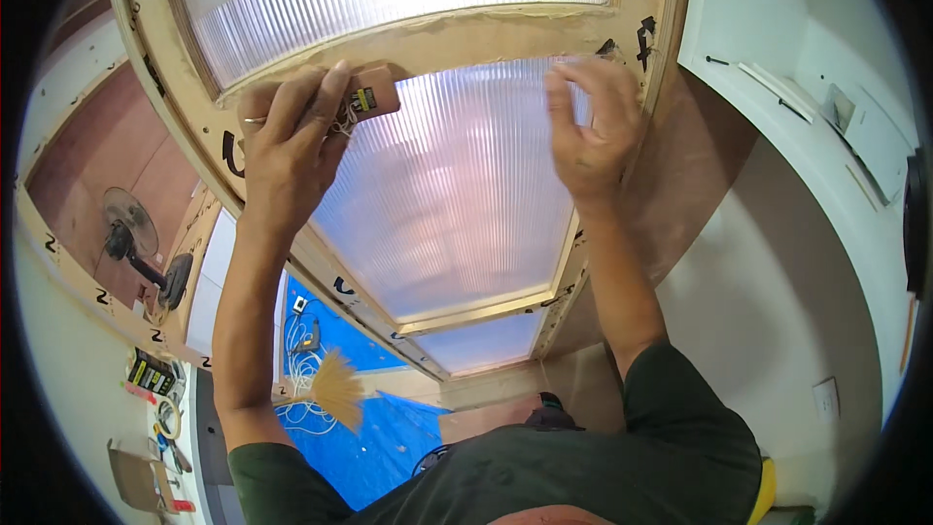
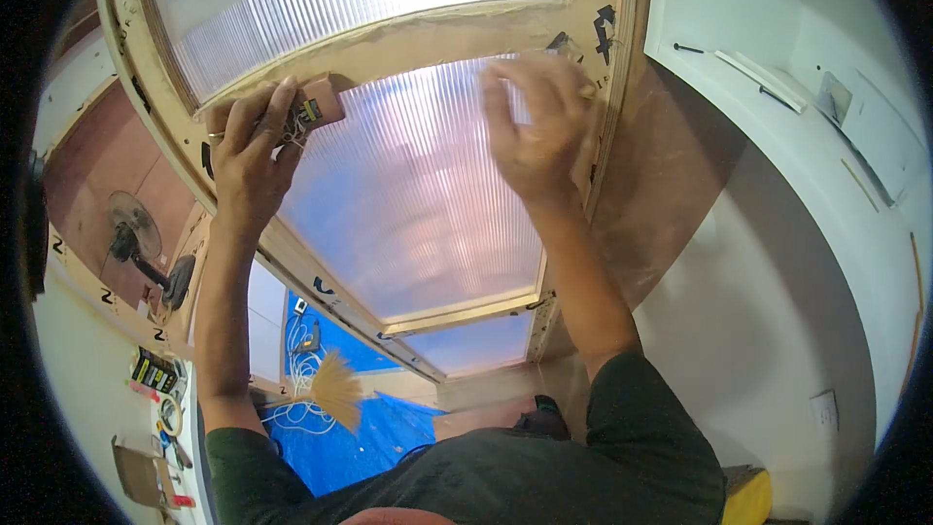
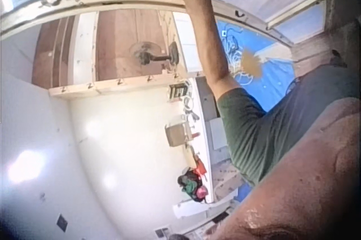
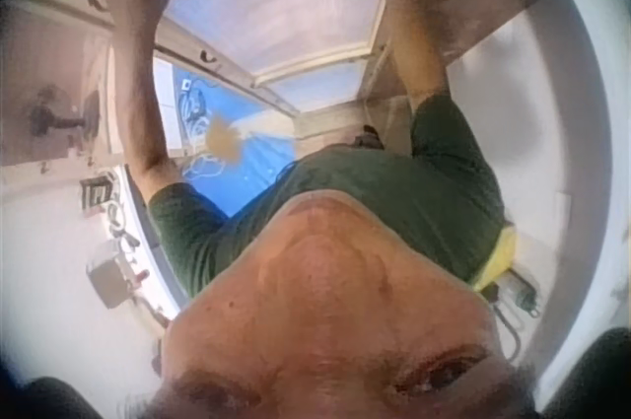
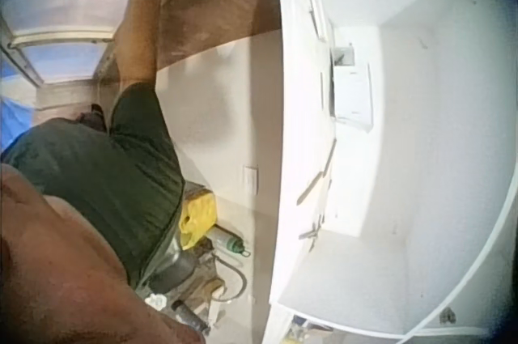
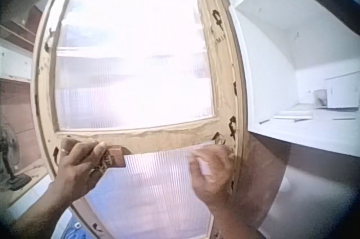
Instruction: The person sands the wooden frame of a door using a sanding block, moving it along the top and side edges.
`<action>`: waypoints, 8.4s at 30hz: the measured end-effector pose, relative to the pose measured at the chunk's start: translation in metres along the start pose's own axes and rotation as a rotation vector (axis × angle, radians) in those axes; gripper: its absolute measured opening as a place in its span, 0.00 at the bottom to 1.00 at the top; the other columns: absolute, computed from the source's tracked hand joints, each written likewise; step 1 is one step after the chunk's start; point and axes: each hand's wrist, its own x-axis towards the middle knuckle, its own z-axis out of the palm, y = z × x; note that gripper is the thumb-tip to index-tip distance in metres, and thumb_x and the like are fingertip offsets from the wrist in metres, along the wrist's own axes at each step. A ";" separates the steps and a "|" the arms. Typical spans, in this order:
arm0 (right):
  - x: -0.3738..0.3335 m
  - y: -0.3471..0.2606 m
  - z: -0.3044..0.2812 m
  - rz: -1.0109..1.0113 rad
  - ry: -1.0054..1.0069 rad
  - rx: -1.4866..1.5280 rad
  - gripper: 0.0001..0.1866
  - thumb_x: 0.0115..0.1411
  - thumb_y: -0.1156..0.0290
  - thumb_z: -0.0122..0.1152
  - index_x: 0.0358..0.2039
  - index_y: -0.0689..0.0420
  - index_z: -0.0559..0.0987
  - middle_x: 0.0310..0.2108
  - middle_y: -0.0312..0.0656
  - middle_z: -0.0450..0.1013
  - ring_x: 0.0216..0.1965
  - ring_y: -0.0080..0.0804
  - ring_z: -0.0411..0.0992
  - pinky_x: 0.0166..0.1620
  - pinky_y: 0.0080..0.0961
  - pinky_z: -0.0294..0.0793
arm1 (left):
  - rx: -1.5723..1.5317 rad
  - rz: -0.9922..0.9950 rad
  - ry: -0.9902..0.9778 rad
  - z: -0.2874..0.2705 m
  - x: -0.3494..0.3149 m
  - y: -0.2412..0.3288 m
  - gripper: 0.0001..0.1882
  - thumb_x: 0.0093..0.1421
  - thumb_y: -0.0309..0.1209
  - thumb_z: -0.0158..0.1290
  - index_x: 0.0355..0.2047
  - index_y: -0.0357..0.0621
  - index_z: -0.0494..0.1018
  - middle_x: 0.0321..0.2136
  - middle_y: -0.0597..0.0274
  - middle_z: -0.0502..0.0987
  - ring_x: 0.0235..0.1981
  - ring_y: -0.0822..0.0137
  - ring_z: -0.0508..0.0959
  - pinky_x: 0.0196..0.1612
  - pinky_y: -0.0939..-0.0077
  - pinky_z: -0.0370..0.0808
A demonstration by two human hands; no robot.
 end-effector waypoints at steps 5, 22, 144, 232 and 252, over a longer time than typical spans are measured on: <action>-0.015 0.037 -0.028 0.161 0.015 -0.091 0.13 0.59 0.78 0.72 0.45 0.60 0.83 0.40 0.45 0.77 0.44 0.43 0.76 0.48 0.36 0.76 | 0.024 -0.012 -0.009 0.014 0.014 0.023 0.40 0.44 0.24 0.73 0.62 0.52 0.79 0.50 0.63 0.80 0.47 0.56 0.74 0.53 0.62 0.74; -0.043 0.068 -0.072 0.374 -0.122 0.115 0.08 0.67 0.77 0.63 0.45 0.64 0.82 0.38 0.49 0.80 0.39 0.43 0.81 0.45 0.35 0.79 | -0.038 0.137 0.095 0.102 0.108 0.143 0.32 0.51 0.30 0.68 0.59 0.47 0.78 0.45 0.68 0.77 0.40 0.61 0.73 0.47 0.66 0.72; -0.014 0.075 -0.004 0.030 0.031 -0.089 0.08 0.58 0.73 0.76 0.39 0.52 0.87 0.39 0.36 0.77 0.42 0.36 0.74 0.49 0.34 0.69 | 0.016 -0.031 0.052 0.031 0.020 0.044 0.39 0.39 0.22 0.72 0.57 0.49 0.81 0.47 0.64 0.82 0.44 0.59 0.74 0.50 0.65 0.73; -0.161 0.040 -0.070 0.450 -0.065 -0.321 0.32 0.51 0.66 0.80 0.55 0.60 0.75 0.47 0.55 0.74 0.47 0.60 0.75 0.49 0.52 0.76 | -0.157 0.851 -0.513 0.130 0.140 0.200 0.11 0.58 0.29 0.58 0.39 0.49 0.87 0.47 0.65 0.78 0.55 0.59 0.72 0.58 0.64 0.74; -0.039 0.044 -0.084 0.474 -0.060 0.032 0.23 0.56 0.79 0.69 0.53 0.61 0.78 0.52 0.49 0.76 0.56 0.49 0.75 0.61 0.43 0.72 | -0.090 -0.086 0.067 0.043 0.037 0.077 0.31 0.48 0.27 0.74 0.54 0.49 0.80 0.48 0.59 0.78 0.49 0.51 0.74 0.53 0.58 0.75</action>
